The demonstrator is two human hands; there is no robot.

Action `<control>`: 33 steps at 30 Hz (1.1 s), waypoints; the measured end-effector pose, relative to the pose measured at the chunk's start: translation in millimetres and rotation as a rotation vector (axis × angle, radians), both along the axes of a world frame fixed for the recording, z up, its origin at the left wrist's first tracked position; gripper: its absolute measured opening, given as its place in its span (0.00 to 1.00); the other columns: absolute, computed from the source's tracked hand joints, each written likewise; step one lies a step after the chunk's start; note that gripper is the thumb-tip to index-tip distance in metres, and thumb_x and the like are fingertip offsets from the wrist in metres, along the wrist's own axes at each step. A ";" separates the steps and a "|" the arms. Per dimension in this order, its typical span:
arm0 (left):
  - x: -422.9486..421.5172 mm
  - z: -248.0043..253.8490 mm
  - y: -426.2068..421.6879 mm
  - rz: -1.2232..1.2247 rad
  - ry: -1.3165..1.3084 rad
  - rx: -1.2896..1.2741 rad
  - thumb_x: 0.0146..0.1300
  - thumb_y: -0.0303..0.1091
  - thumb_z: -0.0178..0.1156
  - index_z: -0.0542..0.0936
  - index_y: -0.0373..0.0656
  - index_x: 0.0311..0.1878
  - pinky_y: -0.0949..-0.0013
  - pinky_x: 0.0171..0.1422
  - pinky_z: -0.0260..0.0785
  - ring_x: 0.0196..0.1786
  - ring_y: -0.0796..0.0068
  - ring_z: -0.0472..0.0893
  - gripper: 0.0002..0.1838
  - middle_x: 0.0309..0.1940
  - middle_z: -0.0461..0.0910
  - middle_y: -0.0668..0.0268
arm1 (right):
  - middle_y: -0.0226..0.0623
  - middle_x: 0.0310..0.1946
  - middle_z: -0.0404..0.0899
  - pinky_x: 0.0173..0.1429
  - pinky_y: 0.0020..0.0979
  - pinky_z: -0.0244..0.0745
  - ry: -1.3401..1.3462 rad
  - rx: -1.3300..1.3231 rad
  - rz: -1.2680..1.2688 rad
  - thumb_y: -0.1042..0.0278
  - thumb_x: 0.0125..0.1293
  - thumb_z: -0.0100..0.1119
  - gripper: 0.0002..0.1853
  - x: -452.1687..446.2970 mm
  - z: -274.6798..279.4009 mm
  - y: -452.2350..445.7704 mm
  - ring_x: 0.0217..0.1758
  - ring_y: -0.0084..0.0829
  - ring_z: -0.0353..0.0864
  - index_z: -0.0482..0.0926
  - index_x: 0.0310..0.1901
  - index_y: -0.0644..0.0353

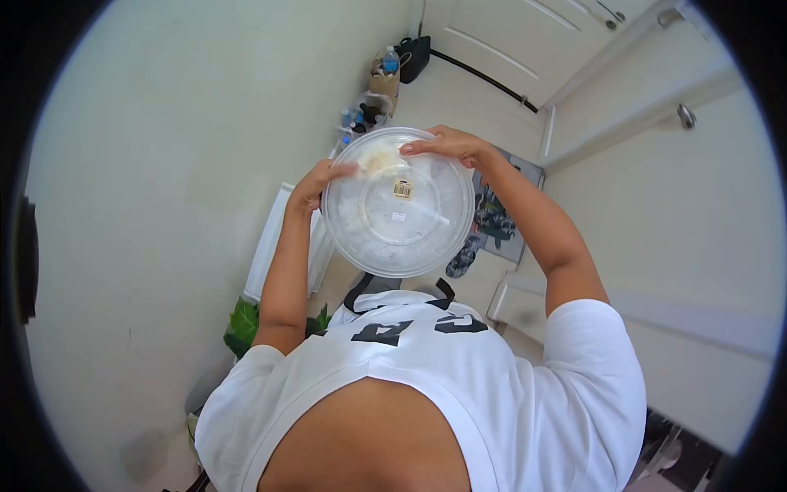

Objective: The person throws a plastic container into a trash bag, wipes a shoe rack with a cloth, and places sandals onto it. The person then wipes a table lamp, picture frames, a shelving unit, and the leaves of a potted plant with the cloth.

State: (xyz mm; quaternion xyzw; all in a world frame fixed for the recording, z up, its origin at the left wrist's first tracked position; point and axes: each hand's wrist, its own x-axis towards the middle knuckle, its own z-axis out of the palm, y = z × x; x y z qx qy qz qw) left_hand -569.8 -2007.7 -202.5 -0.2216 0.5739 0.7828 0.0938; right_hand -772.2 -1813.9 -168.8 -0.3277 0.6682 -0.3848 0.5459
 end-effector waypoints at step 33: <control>-305.2 -443.9 -204.8 1.184 -0.632 0.421 0.54 0.57 0.60 0.73 0.32 0.41 0.81 0.16 0.53 0.14 0.85 0.64 0.31 0.24 0.76 0.63 | 0.36 0.38 0.78 0.48 0.32 0.75 -0.609 0.304 -0.446 0.71 0.50 0.66 0.21 -419.1 -422.4 -298.8 0.41 0.29 0.78 0.73 0.46 0.65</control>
